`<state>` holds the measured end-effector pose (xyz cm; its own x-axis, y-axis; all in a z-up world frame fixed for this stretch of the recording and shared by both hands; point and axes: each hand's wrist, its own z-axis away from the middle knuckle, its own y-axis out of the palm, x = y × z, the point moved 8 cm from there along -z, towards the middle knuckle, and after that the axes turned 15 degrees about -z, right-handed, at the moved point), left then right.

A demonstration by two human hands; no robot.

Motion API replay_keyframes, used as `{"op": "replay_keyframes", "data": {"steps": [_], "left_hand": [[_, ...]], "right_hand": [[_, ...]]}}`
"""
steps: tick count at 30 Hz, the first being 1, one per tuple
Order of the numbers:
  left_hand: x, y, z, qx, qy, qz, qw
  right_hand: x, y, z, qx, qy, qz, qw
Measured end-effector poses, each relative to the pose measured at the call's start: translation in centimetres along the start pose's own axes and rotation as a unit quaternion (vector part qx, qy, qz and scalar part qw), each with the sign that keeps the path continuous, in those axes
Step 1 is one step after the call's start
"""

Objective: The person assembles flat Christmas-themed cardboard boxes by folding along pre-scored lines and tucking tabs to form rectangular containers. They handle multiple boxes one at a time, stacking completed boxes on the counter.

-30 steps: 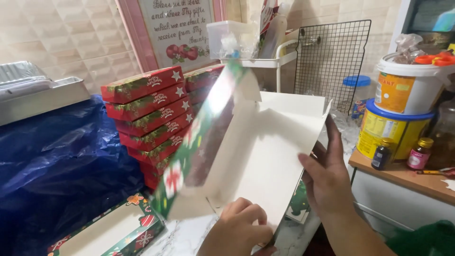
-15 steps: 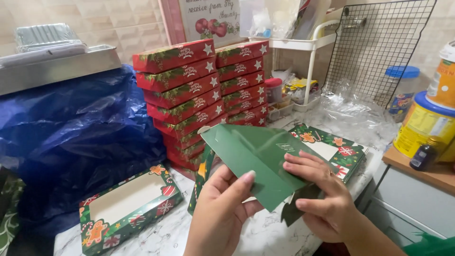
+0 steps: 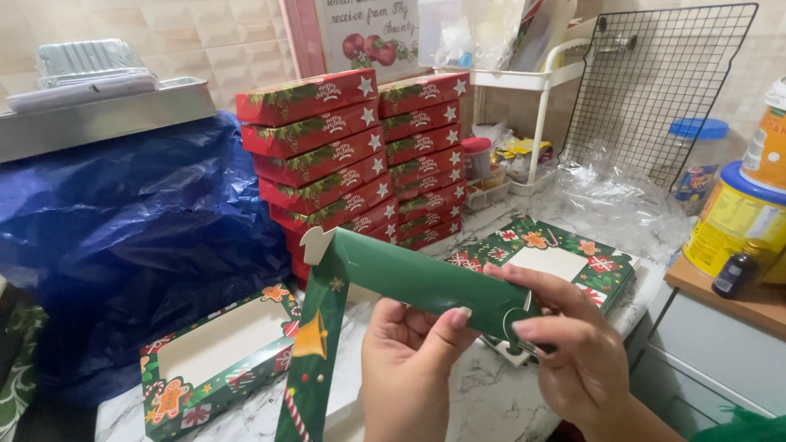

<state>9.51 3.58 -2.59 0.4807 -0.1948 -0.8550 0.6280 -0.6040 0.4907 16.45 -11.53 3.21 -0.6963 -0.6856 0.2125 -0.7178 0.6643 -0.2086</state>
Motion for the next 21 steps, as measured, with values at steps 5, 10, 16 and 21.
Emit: {"op": "replay_keyframes", "data": {"steps": [5,10,16,21], "left_hand": [[-1.0,0.7,0.7,-0.007,0.073,-0.014,0.997],[0.7,-0.1,0.4,-0.042,0.101,-0.021,0.994],[0.9,-1.0,0.2,-0.075,0.133,-0.037,0.988],[1.2,-0.9,0.0,-0.071,0.134,-0.039,0.988]], "right_hand": [[-0.6,-0.1,-0.2,-0.024,0.059,-0.003,0.998],[-1.1,0.4,0.1,-0.089,0.115,-0.133,0.980],[-1.2,0.3,-0.3,-0.078,0.145,-0.181,0.970],[-1.6,0.3,-0.2,-0.054,0.154,-0.086,0.983]]}}
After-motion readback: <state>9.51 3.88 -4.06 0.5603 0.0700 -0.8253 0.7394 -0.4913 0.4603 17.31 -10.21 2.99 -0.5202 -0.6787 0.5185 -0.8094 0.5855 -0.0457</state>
